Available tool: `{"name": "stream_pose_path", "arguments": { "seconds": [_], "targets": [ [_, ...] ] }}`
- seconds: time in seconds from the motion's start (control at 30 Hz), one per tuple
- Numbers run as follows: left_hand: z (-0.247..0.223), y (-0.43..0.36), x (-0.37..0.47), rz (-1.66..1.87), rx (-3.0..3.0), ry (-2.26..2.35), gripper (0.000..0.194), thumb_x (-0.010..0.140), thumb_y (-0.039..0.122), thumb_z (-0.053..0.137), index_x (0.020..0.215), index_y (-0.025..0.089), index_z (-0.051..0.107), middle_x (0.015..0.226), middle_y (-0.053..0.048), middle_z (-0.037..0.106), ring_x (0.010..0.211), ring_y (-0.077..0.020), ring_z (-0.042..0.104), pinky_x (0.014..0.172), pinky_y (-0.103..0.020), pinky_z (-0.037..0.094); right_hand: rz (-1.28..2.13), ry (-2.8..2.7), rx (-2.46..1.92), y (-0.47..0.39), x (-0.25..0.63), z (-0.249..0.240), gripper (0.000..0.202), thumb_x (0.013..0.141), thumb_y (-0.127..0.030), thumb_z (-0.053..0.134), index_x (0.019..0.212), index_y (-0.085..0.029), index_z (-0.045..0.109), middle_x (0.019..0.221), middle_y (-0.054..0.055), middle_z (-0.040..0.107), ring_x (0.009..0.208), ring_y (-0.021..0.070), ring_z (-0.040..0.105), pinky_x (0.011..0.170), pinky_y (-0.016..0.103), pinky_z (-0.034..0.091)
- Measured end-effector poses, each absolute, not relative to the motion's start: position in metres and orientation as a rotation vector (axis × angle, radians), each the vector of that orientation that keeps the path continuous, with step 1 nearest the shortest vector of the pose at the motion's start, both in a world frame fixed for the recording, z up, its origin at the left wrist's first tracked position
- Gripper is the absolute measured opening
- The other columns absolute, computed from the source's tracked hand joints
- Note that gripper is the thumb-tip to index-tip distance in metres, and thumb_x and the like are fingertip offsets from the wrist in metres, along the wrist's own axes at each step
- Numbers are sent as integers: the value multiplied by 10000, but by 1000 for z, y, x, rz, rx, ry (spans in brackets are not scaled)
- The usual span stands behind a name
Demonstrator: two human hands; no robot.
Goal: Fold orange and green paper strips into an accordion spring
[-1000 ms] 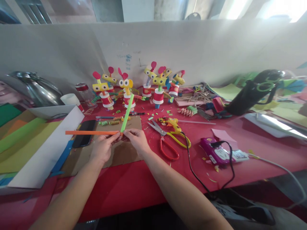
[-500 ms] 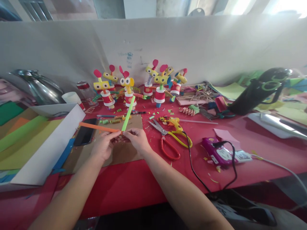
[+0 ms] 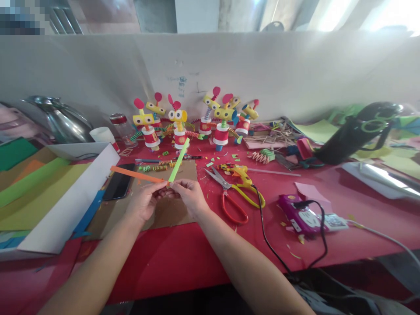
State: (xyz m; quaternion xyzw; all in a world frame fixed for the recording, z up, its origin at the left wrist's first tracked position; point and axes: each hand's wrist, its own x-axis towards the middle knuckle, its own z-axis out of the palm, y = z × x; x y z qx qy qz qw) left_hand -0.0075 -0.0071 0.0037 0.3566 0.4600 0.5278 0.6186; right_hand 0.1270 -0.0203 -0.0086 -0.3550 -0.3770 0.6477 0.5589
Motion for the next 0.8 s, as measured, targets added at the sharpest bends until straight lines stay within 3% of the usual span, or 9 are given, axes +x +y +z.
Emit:
{"name": "stream_pose_path", "arguments": {
  "seconds": [0.17,0.43,0.63,0.8],
  "targets": [
    [5,-10,-4,1269,781,980,184,518,257,837,572,142,704,515,3,609,500,-66,490,502,-199,350,1469,-911,-813,-22,127,-4,243,651,-373,784,738,-153,728,657,29,703,567,111,629,654,258,524],
    [0,-13,-4,1151,836,1005,239,598,324,814,769,166,761,701,-46,719,634,-108,603,583,-214,397,1404,-882,-826,-22,126,-7,305,642,-445,781,714,-156,718,658,28,696,596,132,636,669,284,539],
    [-2,-13,-3,1240,885,1101,202,570,314,812,700,168,762,666,-45,713,668,-146,624,666,-258,440,1420,-923,-885,-22,127,-7,322,619,-446,790,728,-153,716,677,37,704,614,140,643,694,299,548],
    [-4,-12,-4,1263,838,1114,207,552,311,823,693,173,758,686,-33,713,686,-138,617,673,-253,443,1348,-953,-1015,-18,130,-9,319,593,-426,809,710,-150,699,627,29,679,592,141,632,622,280,521]
  ]
}}
